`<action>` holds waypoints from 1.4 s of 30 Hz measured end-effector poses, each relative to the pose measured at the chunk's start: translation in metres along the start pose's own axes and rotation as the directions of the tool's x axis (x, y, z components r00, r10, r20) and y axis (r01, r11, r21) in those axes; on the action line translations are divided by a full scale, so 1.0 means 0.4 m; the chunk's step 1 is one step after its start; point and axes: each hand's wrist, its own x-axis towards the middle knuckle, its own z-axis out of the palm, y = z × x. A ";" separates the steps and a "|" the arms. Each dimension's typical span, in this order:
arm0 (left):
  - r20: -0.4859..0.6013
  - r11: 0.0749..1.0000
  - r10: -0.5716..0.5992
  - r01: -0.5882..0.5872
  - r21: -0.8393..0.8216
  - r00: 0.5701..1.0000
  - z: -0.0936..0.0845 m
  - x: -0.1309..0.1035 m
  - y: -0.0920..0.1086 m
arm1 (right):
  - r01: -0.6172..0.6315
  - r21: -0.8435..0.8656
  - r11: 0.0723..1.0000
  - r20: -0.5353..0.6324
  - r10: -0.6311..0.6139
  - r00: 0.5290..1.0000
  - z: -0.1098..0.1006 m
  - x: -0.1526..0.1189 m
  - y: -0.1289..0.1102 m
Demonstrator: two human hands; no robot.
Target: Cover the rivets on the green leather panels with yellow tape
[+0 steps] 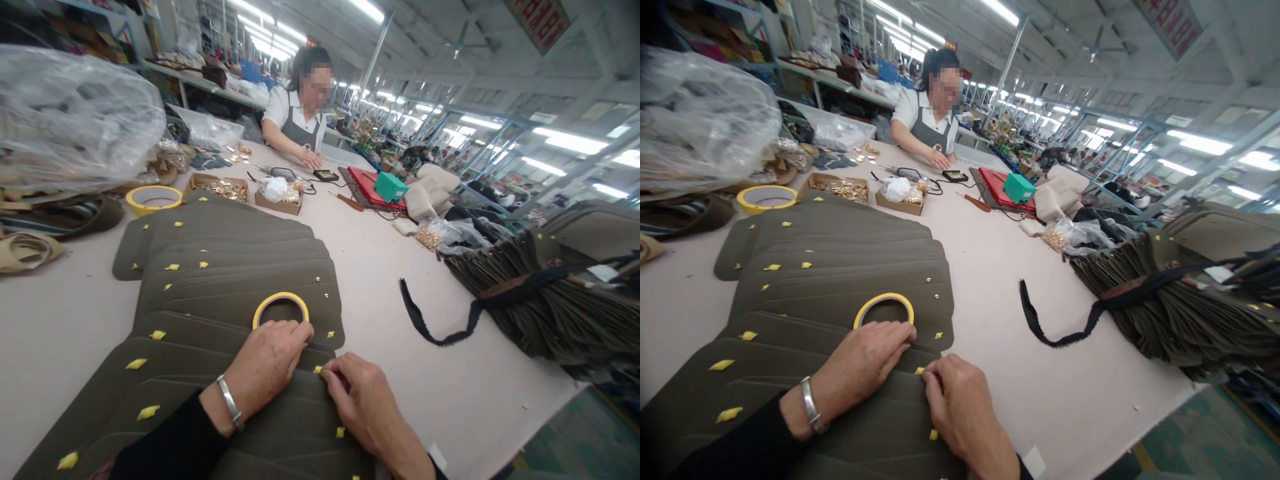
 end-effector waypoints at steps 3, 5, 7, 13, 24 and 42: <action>0.005 1.000 -0.001 0.001 0.000 1.000 0.001 -0.001 -0.002 | 0.013 -0.040 0.999 0.021 -0.012 1.000 0.010 0.006 0.000; 0.012 1.000 0.001 -0.001 -0.005 1.000 0.002 -0.001 -0.002 | 0.004 -0.051 0.999 0.055 -0.001 0.998 0.007 0.017 -0.005; 0.019 1.000 0.002 -0.001 -0.009 1.000 0.002 0.000 -0.002 | -0.042 -0.082 0.996 0.082 0.049 0.995 0.004 0.029 -0.016; -0.034 0.999 0.029 -0.030 -0.041 0.999 0.006 -0.001 -0.008 | -0.120 -0.309 0.943 0.099 0.157 0.983 0.020 0.064 -0.045; -0.391 0.969 0.092 -0.172 -0.175 0.916 -0.030 -0.022 -0.008 | 0.167 0.301 0.939 -0.256 -0.089 0.962 -0.072 0.092 -0.013; -0.335 0.978 0.151 -0.189 -0.084 0.930 -0.022 -0.026 0.005 | 0.508 -0.003 0.861 -0.333 -0.480 0.812 -0.026 0.126 -0.018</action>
